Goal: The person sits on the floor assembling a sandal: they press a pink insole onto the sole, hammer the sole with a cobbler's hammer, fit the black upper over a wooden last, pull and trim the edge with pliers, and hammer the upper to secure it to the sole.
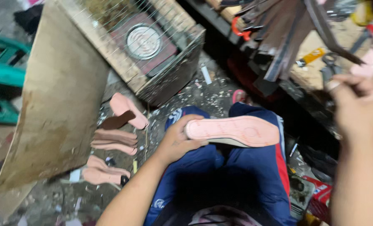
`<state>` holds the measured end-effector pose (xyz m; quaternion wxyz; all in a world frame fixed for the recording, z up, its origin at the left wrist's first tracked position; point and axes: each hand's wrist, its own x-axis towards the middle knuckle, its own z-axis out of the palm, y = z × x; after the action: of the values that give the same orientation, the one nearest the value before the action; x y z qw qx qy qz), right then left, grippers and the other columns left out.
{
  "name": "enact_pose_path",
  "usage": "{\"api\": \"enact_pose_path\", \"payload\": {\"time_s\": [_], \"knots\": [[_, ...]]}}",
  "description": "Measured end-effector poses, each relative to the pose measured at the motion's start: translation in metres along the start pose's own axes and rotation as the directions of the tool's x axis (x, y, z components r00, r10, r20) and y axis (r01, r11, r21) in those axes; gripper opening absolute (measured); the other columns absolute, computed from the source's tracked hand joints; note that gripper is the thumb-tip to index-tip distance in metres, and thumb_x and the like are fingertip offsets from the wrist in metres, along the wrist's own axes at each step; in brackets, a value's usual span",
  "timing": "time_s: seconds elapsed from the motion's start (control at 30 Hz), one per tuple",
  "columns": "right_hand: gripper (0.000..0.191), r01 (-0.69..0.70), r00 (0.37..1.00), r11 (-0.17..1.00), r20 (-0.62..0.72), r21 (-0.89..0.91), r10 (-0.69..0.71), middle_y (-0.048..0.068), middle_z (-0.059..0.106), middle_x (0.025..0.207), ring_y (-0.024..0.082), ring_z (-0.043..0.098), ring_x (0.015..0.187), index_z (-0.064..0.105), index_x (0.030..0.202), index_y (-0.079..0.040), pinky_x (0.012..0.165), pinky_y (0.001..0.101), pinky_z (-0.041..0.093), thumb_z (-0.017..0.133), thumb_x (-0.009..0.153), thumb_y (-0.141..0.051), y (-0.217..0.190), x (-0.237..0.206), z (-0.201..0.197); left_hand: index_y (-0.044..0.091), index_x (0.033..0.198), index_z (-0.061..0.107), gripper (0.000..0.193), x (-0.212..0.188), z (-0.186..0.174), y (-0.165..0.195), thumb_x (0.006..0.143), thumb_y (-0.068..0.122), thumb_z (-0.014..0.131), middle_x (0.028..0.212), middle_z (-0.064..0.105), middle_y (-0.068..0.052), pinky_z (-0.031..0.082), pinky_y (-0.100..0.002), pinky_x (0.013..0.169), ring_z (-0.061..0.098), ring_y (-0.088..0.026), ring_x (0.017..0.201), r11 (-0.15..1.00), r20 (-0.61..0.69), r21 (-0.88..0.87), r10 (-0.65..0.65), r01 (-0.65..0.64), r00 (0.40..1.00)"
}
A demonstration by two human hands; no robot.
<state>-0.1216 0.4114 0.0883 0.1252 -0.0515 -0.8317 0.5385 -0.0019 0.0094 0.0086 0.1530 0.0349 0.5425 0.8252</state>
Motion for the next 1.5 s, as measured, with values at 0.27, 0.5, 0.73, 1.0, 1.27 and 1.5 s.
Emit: {"api": "enact_pose_path", "payload": {"time_s": [0.27, 0.5, 0.73, 1.0, 1.27, 1.5], "knots": [[0.006, 0.292, 0.744, 0.937, 0.571, 0.190, -0.347, 0.008, 0.074, 0.097, 0.018, 0.072, 0.091, 0.073, 0.096, -0.004, 0.083, 0.0320, 0.057, 0.071, 0.090, -0.004, -0.080, -0.109, 0.156, 0.003, 0.138, 0.055, 0.065, 0.008, -0.003, -0.001, 0.079, 0.003, 0.084, 0.122, 0.066, -0.004, 0.054, -0.028, 0.097, 0.063, -0.010, 0.111, 0.982, -0.017, 0.180, 0.067, -0.062, 0.998], [0.009, 0.546, 0.627, 0.816, 0.554, 0.188, -0.548, 0.010, 0.068, 0.094, 0.028, 0.067, 0.089, 0.068, 0.092, -0.004, 0.080, 0.0377, 0.053, 0.074, 0.086, -0.004, -0.094, -0.123, 0.192, 0.003, 0.136, 0.058, 0.063, 0.003, -0.016, -0.010, 0.078, 0.010, 0.081, 0.117, 0.067, -0.003, 0.054, -0.027, 0.094, 0.063, -0.009, 0.105, 0.976, -0.029, 0.210, 0.065, -0.057, 0.997], [0.011, 0.565, 0.598, 0.808, 0.590, 0.170, -0.542, 0.008, 0.068, 0.095, 0.028, 0.066, 0.089, 0.066, 0.092, -0.006, 0.079, 0.0380, 0.051, 0.074, 0.085, -0.006, -0.104, -0.126, 0.200, 0.004, 0.135, 0.058, 0.062, -0.002, -0.026, -0.011, 0.078, 0.010, 0.079, 0.113, 0.069, -0.004, 0.055, -0.027, 0.091, 0.064, -0.009, 0.102, 0.943, -0.027, 0.317, 0.118, -0.104, 0.993], [0.011, 0.707, 0.532, 0.705, 0.703, -0.061, -0.472, 0.010, 0.064, 0.090, 0.032, 0.063, 0.083, 0.063, 0.089, -0.008, 0.069, 0.0413, 0.051, 0.072, 0.085, -0.014, -0.128, -0.133, 0.206, 0.002, 0.131, 0.064, 0.051, -0.007, -0.027, -0.001, 0.085, 0.012, 0.082, 0.108, 0.067, -0.003, 0.054, -0.027, 0.086, 0.059, -0.008, 0.095, 0.966, -0.008, 0.255, 0.055, -0.051, 0.998], [0.013, 0.750, 0.467, 0.647, 0.804, -0.138, -0.369, 0.013, 0.065, 0.086, 0.035, 0.064, 0.082, 0.063, 0.086, -0.006, 0.072, 0.0447, 0.053, 0.067, 0.083, -0.018, -0.131, -0.133, 0.218, 0.004, 0.134, 0.058, 0.054, -0.009, -0.023, -0.009, 0.084, 0.008, 0.080, 0.115, 0.068, -0.001, 0.055, -0.026, 0.091, 0.063, -0.006, 0.103, 0.994, 0.020, 0.059, 0.090, -0.091, 0.996], [0.012, 0.730, 0.418, 0.682, 0.817, -0.043, -0.396, 0.012, 0.068, 0.089, 0.034, 0.067, 0.085, 0.067, 0.091, -0.008, 0.074, 0.0438, 0.053, 0.067, 0.086, -0.019, -0.129, -0.127, 0.215, 0.002, 0.134, 0.060, 0.058, -0.010, -0.027, -0.021, 0.080, 0.005, 0.081, 0.110, 0.069, -0.001, 0.055, -0.025, 0.087, 0.063, -0.006, 0.098, 0.973, -0.045, 0.217, 0.090, -0.078, 0.995]]}}
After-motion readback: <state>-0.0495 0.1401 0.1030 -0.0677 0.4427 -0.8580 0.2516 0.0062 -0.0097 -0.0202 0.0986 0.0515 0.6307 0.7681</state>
